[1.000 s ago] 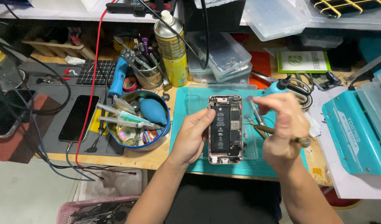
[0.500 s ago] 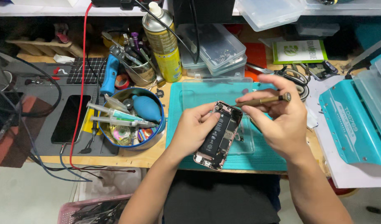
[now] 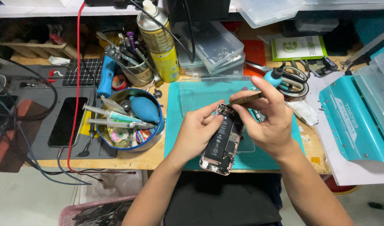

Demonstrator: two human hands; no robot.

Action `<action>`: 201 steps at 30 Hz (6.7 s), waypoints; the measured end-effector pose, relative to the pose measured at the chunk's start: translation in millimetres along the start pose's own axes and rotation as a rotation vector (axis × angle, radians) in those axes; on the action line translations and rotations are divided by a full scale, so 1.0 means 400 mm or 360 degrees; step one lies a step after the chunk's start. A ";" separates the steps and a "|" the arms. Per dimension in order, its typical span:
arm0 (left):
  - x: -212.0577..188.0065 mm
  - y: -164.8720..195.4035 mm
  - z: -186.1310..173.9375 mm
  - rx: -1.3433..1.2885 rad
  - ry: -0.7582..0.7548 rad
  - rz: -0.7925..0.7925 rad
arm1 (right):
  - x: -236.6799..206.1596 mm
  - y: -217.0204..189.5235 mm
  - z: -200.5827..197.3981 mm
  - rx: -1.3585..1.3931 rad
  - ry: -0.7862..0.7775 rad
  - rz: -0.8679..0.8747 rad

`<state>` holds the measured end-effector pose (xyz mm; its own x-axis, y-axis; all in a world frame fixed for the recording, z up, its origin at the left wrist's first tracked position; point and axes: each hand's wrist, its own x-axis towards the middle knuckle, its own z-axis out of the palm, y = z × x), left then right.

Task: The person repairs a disassembled smartphone at a workbench. They hold the phone chassis, use a screwdriver to remove and tighten small screws, reposition the phone repeatedly, and handle internal components while working over a silicone mat.

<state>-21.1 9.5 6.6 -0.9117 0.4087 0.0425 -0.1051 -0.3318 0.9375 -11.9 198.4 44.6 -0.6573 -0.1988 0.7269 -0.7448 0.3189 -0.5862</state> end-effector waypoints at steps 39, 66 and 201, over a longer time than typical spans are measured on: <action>0.015 -0.026 -0.007 -0.0174 -0.0049 0.0041 | 0.092 -0.054 -0.010 -0.0203 -0.0091 -0.0037; 0.012 -0.014 -0.004 -0.0071 0.0029 0.0044 | 0.083 -0.031 -0.002 -0.0243 -0.0123 0.0091; -0.067 0.033 0.037 0.0914 0.0585 0.0785 | 0.016 0.009 -0.004 0.1382 0.0222 0.0898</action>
<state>7.7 6.6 23.1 -0.8818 -0.0055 0.4715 0.4672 0.1251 0.8752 -18.8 199.7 47.7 -0.9575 -0.1020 0.2698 -0.1964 -0.4545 -0.8688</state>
